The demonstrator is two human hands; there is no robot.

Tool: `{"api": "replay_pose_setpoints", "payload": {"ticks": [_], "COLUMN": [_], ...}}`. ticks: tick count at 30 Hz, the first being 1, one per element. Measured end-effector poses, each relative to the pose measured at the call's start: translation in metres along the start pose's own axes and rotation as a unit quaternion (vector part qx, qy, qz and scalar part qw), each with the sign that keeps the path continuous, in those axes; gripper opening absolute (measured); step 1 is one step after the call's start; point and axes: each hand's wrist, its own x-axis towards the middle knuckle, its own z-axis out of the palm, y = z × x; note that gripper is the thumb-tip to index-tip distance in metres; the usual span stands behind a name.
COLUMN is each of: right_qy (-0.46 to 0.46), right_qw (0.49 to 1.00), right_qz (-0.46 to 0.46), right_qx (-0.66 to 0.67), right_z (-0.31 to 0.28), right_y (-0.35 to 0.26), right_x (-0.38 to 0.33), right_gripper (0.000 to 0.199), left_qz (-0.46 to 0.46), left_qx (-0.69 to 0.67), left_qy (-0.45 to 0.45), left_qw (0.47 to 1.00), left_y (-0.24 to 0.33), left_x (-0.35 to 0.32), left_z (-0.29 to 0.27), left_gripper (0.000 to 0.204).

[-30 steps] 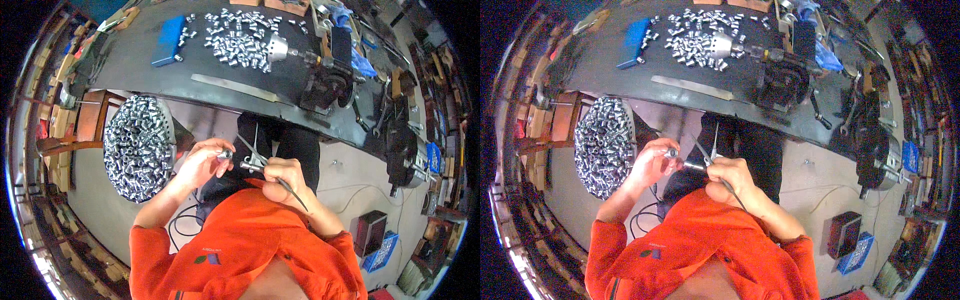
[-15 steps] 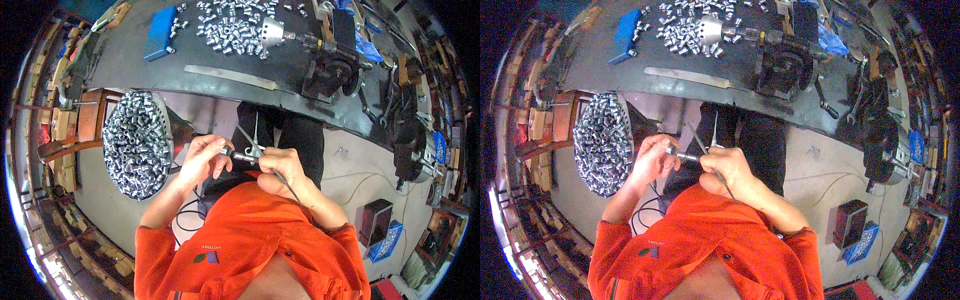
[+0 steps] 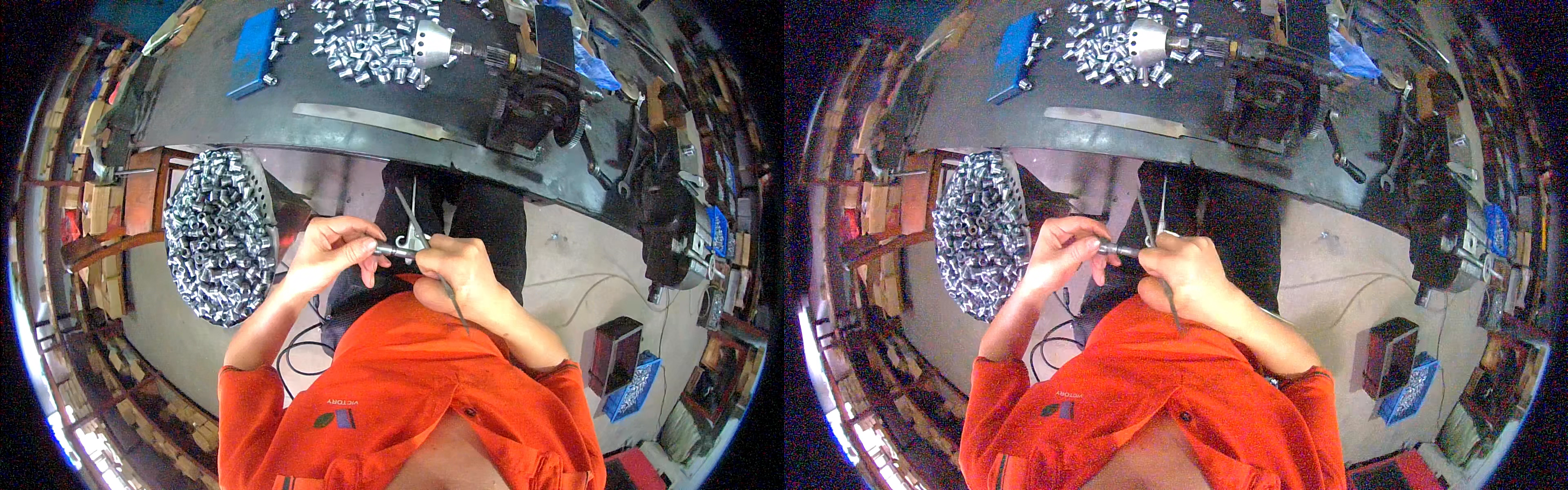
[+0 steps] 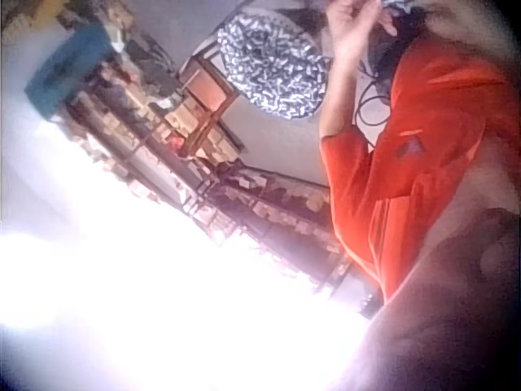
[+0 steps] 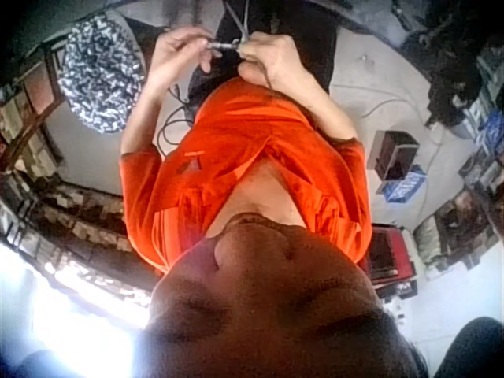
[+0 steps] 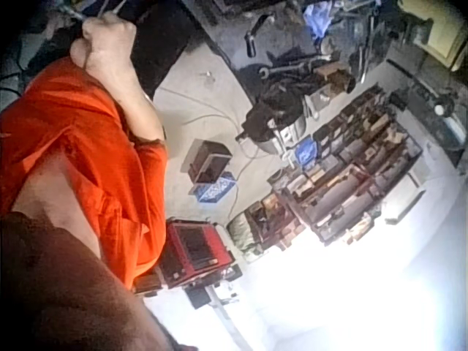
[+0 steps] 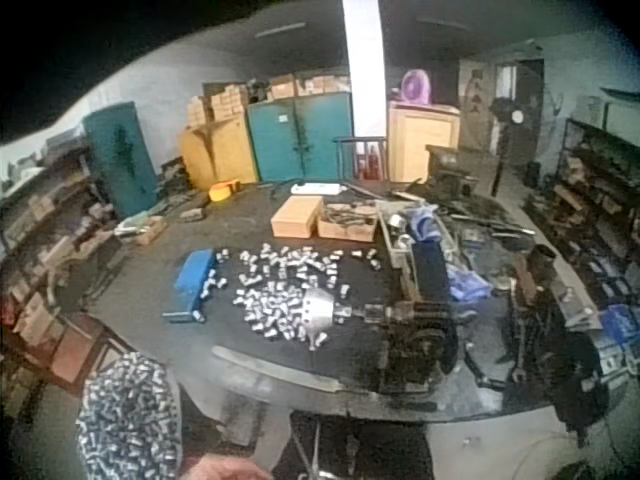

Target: The person picks up metal parts from a container, measures their length using a caliper, and places them onto a pile on the workbench.

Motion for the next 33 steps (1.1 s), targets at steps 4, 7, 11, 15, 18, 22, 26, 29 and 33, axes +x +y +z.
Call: {"api": "replay_pose_setpoints", "payload": {"ticks": [4,7,11,15,18,22,26,29,33], "right_qy": [-0.013,-0.006,-0.011,-0.013,-0.016,-0.041,-0.052,-0.055,-0.036], "right_qw": [1.000,1.000,0.997,0.996,0.995,0.987,0.987,0.986,0.984], "right_qz": [0.014,0.021,0.031,0.048,-0.017,-0.064,-0.063,-0.043,-0.039], "right_qx": [-0.018,0.019,0.066,0.080,0.098,0.142,0.141,0.152,0.172], "right_z": [0.003,0.004,0.000,-0.016,-0.026,-0.027,-0.021,-0.019,-0.020], "right_y": [-0.003,-0.003,0.002,0.000,-0.008,-0.024,-0.026,-0.027,-0.030], "right_x": [-0.001,-0.001,0.000,-0.004,-0.008,-0.010,-0.009,-0.006,0.000], "right_gripper": [0.016,0.018,0.021,0.024,0.026,0.031,0.030,0.029,0.028], "left_qz": [0.010,0.030,0.079,0.172,0.166,0.171,0.182,0.191,0.204], "left_qx": [0.100,0.132,0.160,0.326,0.511,0.566,0.583,0.598,0.578], "left_qy": [-0.004,0.002,-0.014,0.058,0.137,0.173,0.168,0.168,0.179], "left_qw": [0.995,0.991,0.984,0.928,0.832,0.788,0.774,0.760,0.770], "left_y": [0.001,0.001,-0.003,0.002,-0.001,-0.010,-0.013,-0.014,-0.011], "left_x": [-0.002,-0.003,0.001,0.009,0.013,0.015,0.016,0.017,0.017], "left_z": [0.006,0.010,0.004,-0.004,-0.008,-0.015,-0.016,-0.017,-0.016], "left_gripper": [0.019,0.017,0.016,0.019,0.021,0.023,0.025,0.025,0.025]}}
